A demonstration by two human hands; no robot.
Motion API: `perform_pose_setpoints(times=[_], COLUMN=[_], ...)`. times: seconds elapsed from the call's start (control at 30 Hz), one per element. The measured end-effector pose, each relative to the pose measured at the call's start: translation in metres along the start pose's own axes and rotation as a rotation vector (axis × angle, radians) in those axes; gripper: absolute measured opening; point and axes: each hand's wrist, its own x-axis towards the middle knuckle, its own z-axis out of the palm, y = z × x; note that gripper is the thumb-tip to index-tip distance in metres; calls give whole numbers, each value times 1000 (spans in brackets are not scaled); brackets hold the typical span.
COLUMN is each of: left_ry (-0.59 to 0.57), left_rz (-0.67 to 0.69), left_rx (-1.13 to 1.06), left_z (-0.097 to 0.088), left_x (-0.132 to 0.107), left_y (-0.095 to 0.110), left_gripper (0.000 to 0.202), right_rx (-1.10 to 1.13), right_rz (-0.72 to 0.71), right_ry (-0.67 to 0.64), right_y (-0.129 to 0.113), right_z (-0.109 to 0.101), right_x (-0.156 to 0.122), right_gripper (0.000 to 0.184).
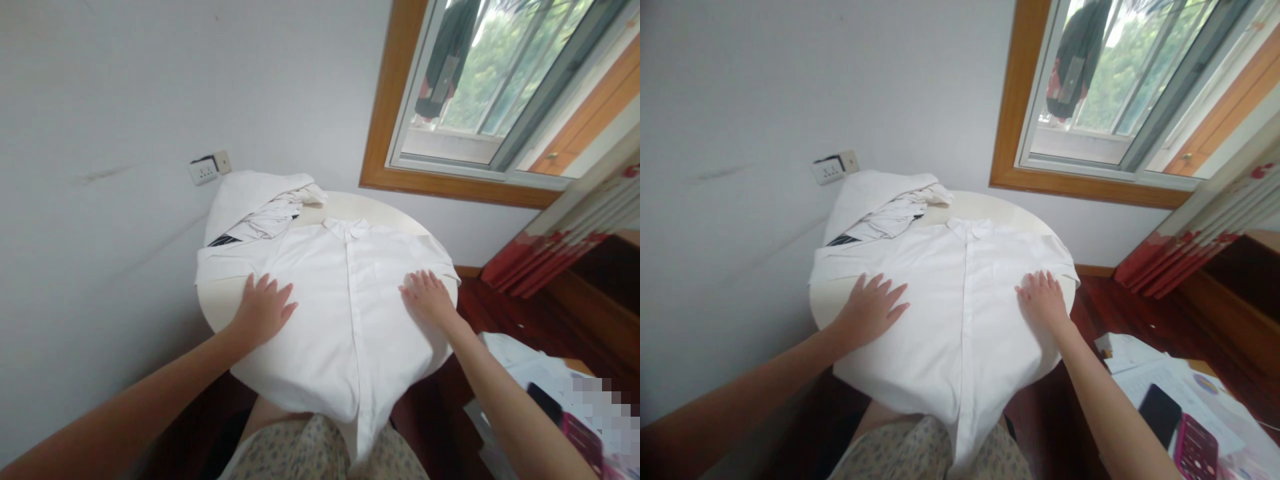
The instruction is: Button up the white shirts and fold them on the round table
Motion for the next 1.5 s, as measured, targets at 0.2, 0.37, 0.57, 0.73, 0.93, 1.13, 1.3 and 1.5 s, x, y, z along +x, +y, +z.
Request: perform_pose_setpoints(times=[0.2,0.37,0.57,0.73,0.93,1.13,1.3,1.5], left_ry=[-82,-176,-207,-208,-76,-59,-167,-204], left_rz=[101,14,-47,-140,-359,-162,-255,-305], left_rx=[-225,-235,-130,-121,-45,-173,-261,-268], left_z=[26,64,68,69,53,57,81,87], left_x=[105,130,128,119,128,181,194,197], left_y=[39,23,-41,-53,-28,23,31,11], left_gripper=[54,62,63,64,53,51,63,74], right_rx=[133,198,185,211,163,189,231,218], right_rz=[-324,-245,-25,39,221,-58,-75,-213], right_ry=[-10,-93,-81,-48,44,69,-93,-97], right_y=[-107,-110,-23,17,5,-96,-134,-122], right_z=[-20,6,24,27,18,1,7,10], right_x=[51,81,97,90,103,130,134,123], right_gripper=[53,58,60,62,63,53,60,66])
